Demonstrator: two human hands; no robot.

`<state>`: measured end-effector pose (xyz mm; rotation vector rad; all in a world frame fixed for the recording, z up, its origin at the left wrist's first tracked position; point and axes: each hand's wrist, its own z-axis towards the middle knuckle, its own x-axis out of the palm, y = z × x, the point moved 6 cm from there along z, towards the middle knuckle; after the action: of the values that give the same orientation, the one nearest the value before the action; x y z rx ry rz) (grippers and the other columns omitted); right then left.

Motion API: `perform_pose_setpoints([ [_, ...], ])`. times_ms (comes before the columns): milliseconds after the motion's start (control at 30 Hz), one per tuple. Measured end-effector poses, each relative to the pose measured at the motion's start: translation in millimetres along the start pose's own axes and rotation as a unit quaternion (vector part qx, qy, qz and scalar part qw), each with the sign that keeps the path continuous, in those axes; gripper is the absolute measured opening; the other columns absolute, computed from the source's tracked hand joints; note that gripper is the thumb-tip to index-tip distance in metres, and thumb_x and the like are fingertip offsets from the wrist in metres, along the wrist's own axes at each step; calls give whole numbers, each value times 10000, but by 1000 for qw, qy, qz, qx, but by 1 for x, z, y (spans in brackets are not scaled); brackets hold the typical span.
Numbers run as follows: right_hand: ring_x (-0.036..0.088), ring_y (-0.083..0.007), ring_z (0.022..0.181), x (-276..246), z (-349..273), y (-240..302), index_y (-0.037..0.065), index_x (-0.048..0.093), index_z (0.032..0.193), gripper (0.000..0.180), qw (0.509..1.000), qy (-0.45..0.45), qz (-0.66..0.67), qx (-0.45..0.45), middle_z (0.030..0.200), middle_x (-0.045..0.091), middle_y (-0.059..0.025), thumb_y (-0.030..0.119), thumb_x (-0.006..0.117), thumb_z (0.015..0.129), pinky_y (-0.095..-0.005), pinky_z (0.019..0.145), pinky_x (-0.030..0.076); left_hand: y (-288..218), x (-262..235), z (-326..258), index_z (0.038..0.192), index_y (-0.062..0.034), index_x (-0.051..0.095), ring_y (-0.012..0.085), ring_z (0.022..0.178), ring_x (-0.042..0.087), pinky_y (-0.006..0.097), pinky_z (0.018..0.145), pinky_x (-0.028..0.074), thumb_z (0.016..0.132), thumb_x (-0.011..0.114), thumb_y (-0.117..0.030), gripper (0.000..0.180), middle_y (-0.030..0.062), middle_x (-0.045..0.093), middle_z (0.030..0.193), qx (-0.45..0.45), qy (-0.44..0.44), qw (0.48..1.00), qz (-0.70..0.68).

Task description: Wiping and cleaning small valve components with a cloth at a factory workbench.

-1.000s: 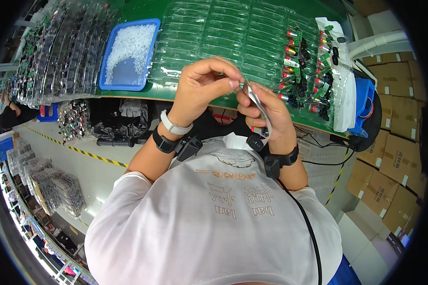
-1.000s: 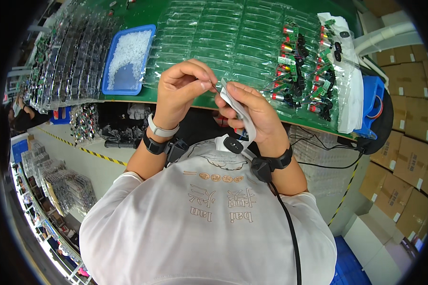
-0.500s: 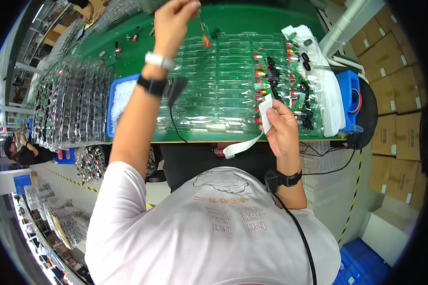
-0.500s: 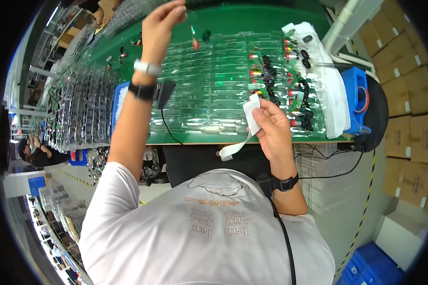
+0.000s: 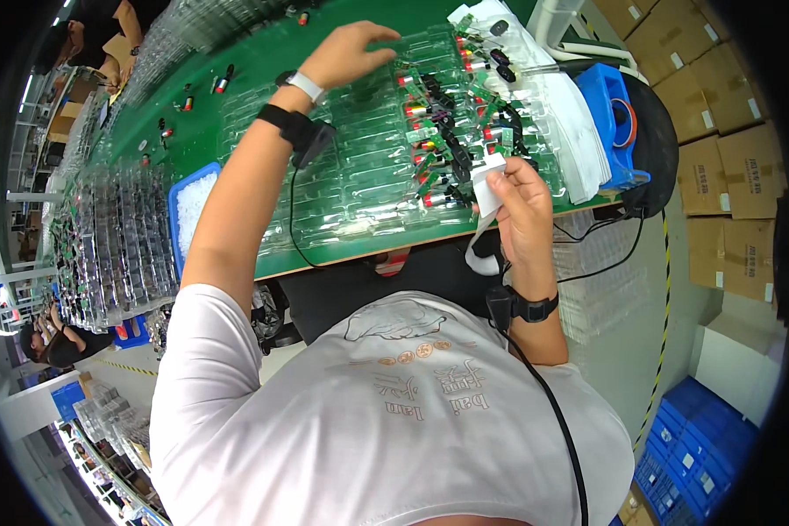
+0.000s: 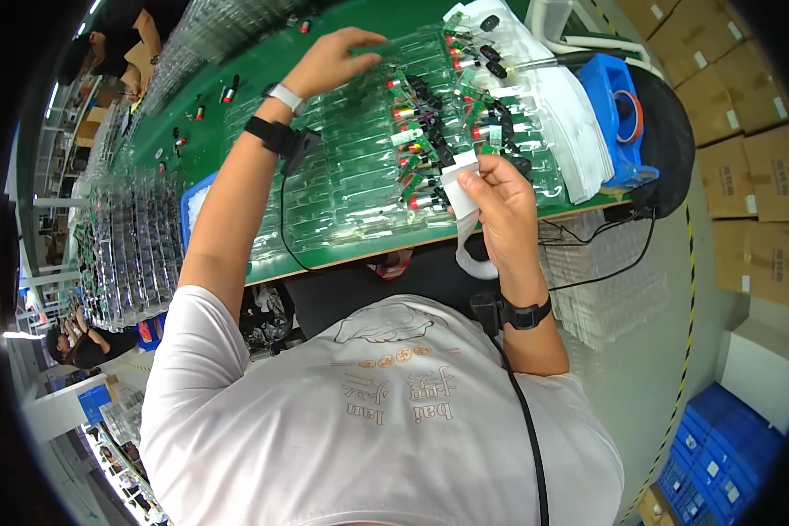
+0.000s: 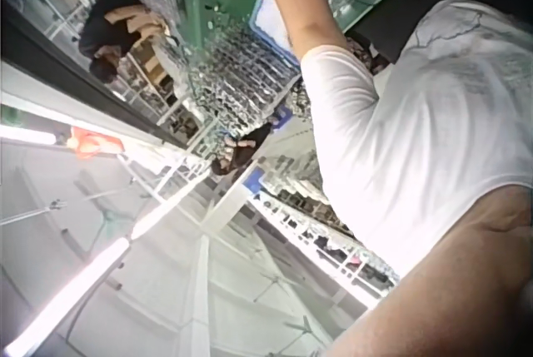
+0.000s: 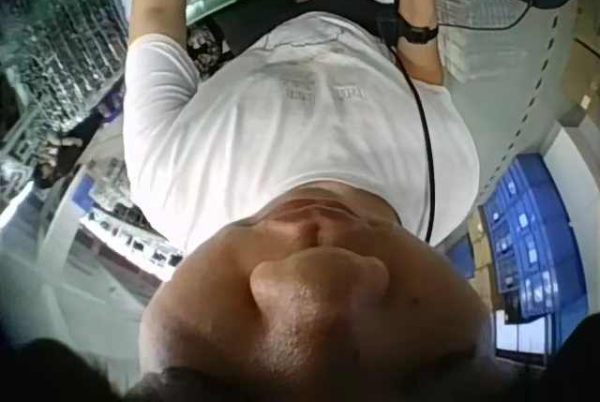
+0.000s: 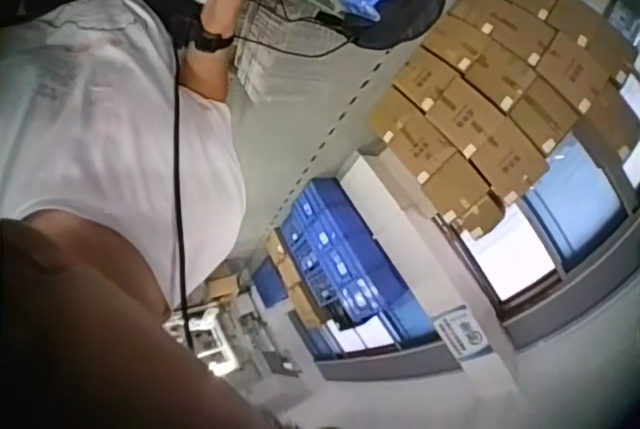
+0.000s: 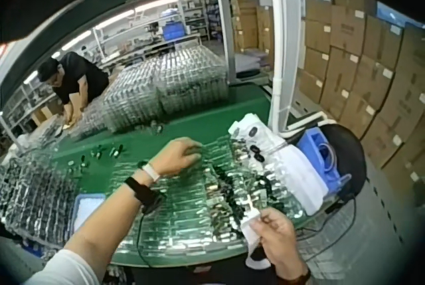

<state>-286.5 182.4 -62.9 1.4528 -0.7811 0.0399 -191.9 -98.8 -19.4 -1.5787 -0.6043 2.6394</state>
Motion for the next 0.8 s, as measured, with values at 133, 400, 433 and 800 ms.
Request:
perform_pose_setpoints([
  [133, 561, -63, 643, 0, 2, 2, 37, 567, 968, 109, 1000, -5, -17, 5, 780, 605, -13, 129, 554, 913, -208, 494, 463, -13, 24, -1, 1029, -54, 660, 269, 797, 644, 328, 755, 518, 833, 638, -154, 222, 108, 658, 928, -8, 68, 998, 7],
  [400, 456, -14, 575, -2, 0, -3, 71, 574, 930, 124, 996, -3, -82, 44, 758, 579, 17, 195, 577, 921, -171, 448, 306, -27, -10, -14, 984, -26, 659, 235, 778, 636, 291, 695, 502, 841, 630, -98, 162, 98, 651, 913, -23, 21, 999, -9],
  [433, 456, -14, 575, -3, 0, -2, 71, 574, 930, 124, 995, -5, -84, 43, 758, 579, 17, 195, 577, 921, -171, 448, 306, -31, -21, -17, 984, -26, 659, 235, 778, 636, 291, 695, 502, 841, 630, -98, 162, 98, 651, 913, -22, 20, 999, -11],
  [800, 487, -44, 623, 28, -5, 9, 55, 595, 890, 134, 989, 135, 50, 13, 851, 602, -42, 187, 615, 901, -194, 512, 377, -79, -128, -127, 1048, -65, 600, 162, 830, 567, 240, 676, 490, 849, 624, -130, 211, 60, 583, 940, -89, -242, 635, -729],
])
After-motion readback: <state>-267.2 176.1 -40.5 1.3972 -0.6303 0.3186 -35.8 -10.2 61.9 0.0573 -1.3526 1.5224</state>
